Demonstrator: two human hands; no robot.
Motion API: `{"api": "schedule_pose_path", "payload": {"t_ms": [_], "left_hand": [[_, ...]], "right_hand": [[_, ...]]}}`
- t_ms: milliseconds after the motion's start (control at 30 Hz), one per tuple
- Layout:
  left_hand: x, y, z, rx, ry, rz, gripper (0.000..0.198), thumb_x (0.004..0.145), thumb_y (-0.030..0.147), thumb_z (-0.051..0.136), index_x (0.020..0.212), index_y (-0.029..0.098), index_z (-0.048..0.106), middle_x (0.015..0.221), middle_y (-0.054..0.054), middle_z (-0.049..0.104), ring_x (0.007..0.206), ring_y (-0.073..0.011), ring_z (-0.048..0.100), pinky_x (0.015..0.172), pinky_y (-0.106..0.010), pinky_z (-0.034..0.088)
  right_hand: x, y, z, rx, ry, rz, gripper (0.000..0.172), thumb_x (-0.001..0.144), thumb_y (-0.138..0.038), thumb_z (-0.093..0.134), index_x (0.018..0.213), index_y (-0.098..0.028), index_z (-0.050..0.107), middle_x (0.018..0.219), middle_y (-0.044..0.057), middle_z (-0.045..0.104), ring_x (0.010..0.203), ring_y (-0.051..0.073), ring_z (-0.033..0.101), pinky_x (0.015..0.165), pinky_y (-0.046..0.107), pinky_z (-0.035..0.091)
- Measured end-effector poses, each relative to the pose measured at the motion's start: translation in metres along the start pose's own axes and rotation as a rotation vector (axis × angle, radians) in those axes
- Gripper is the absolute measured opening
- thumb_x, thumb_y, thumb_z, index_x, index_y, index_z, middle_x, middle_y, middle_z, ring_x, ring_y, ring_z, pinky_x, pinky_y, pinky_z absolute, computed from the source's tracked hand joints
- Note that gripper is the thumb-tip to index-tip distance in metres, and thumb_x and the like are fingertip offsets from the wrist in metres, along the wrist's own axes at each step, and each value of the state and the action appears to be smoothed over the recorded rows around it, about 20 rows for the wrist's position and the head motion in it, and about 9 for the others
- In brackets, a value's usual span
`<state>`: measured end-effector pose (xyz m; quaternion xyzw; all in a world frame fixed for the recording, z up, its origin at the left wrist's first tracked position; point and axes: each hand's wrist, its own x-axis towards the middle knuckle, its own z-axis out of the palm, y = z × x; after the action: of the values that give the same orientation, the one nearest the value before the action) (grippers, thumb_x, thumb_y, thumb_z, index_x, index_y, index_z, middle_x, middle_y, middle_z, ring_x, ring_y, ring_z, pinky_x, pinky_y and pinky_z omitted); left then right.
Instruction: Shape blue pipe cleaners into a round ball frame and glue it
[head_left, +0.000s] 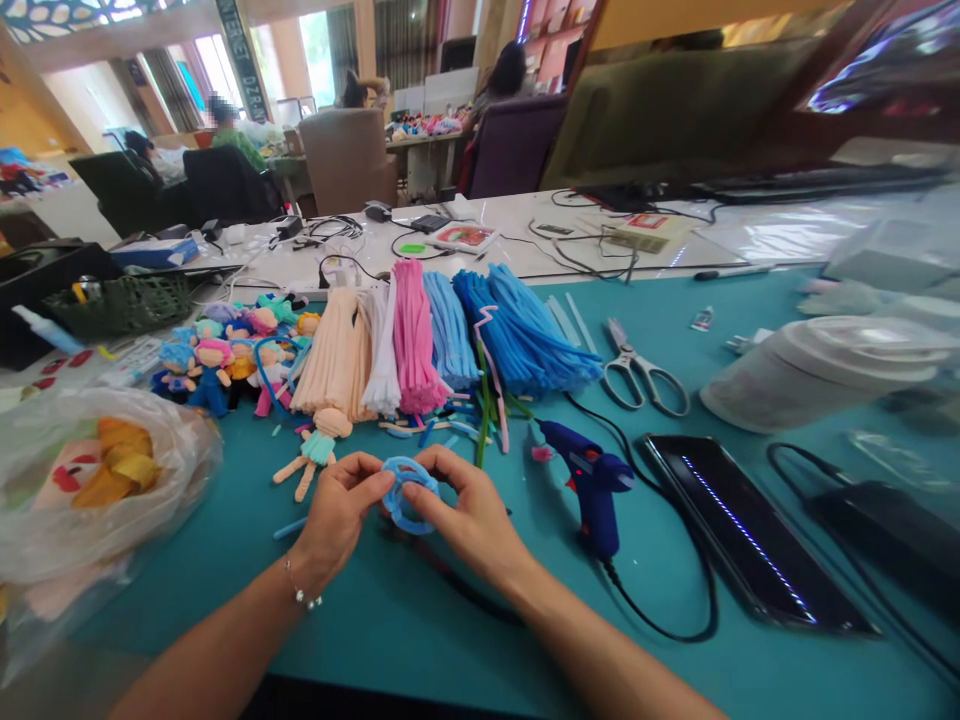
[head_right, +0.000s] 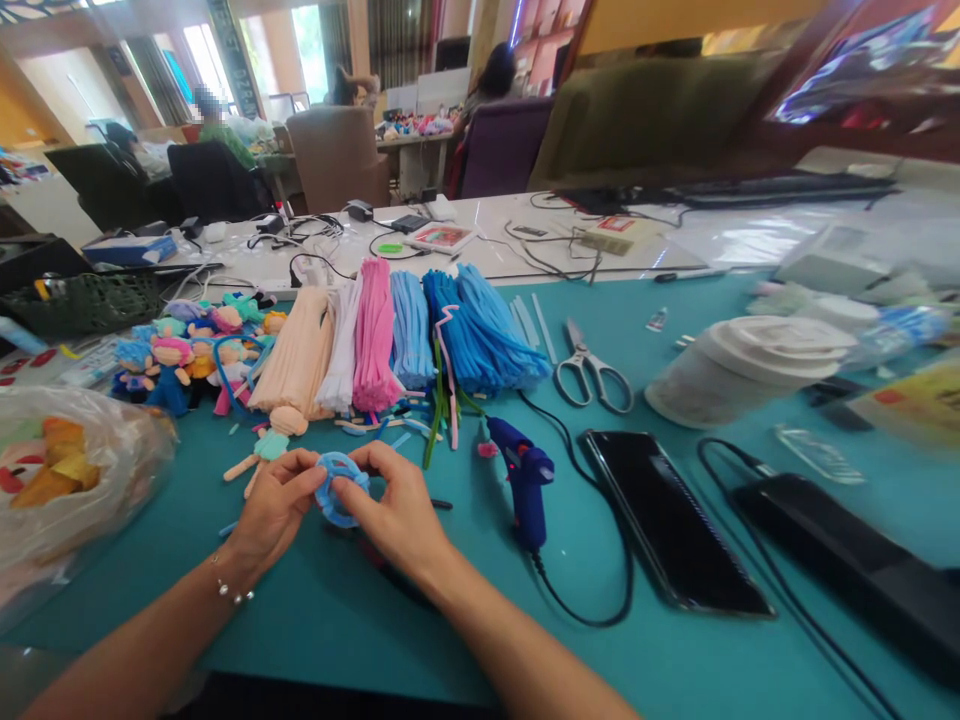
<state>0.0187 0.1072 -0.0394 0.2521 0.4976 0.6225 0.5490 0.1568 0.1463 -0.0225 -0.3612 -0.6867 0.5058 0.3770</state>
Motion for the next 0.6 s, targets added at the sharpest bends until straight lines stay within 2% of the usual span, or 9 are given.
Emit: {"api": "schedule_pose_path", "payload": {"t_ms": [167, 367, 600], "left_hand": [[-0.0018, -0.0012, 0.0006, -0.025, -0.035, -0.051, 0.024, 0.053, 0.028, 0.078, 0.065, 0.014, 0.063, 0.056, 0.001, 0.061, 0.051, -0.0091, 0.051, 0.05, -0.022, 0.041], [0.0016, -0.0051, -0.0036, 0.034, -0.02, -0.038, 0.018, 0.054, 0.024, 0.076, 0.06, 0.014, 0.062, 0.054, 0.001, 0.059, 0.05, -0.0089, 0.049, 0.051, -0.022, 0.039], [0.0053, -0.0101, -0.0075, 0.084, 0.018, -0.005, 0.013, 0.053, 0.02, 0.074, 0.058, 0.014, 0.063, 0.053, 0.001, 0.06, 0.051, -0.0088, 0.049, 0.051, -0.021, 0.038]], "right_hand": [[-0.001, 0.0048, 0.0035, -0.043, 0.017, 0.053, 0.014, 0.074, -0.022, 0.056, 0.061, -0.019, 0.052, 0.06, -0.002, 0.053, 0.061, 0.014, 0.049, 0.059, 0.025, 0.04], [-0.002, 0.0078, 0.0053, -0.101, 0.034, -0.028, 0.012, 0.073, -0.02, 0.056, 0.061, -0.02, 0.053, 0.061, -0.001, 0.055, 0.063, 0.015, 0.051, 0.058, 0.025, 0.039], [-0.0016, 0.0107, 0.0063, -0.14, 0.032, -0.036, 0.012, 0.072, -0.021, 0.055, 0.061, -0.019, 0.052, 0.062, -0.002, 0.055, 0.061, 0.014, 0.05, 0.058, 0.025, 0.038]]}}
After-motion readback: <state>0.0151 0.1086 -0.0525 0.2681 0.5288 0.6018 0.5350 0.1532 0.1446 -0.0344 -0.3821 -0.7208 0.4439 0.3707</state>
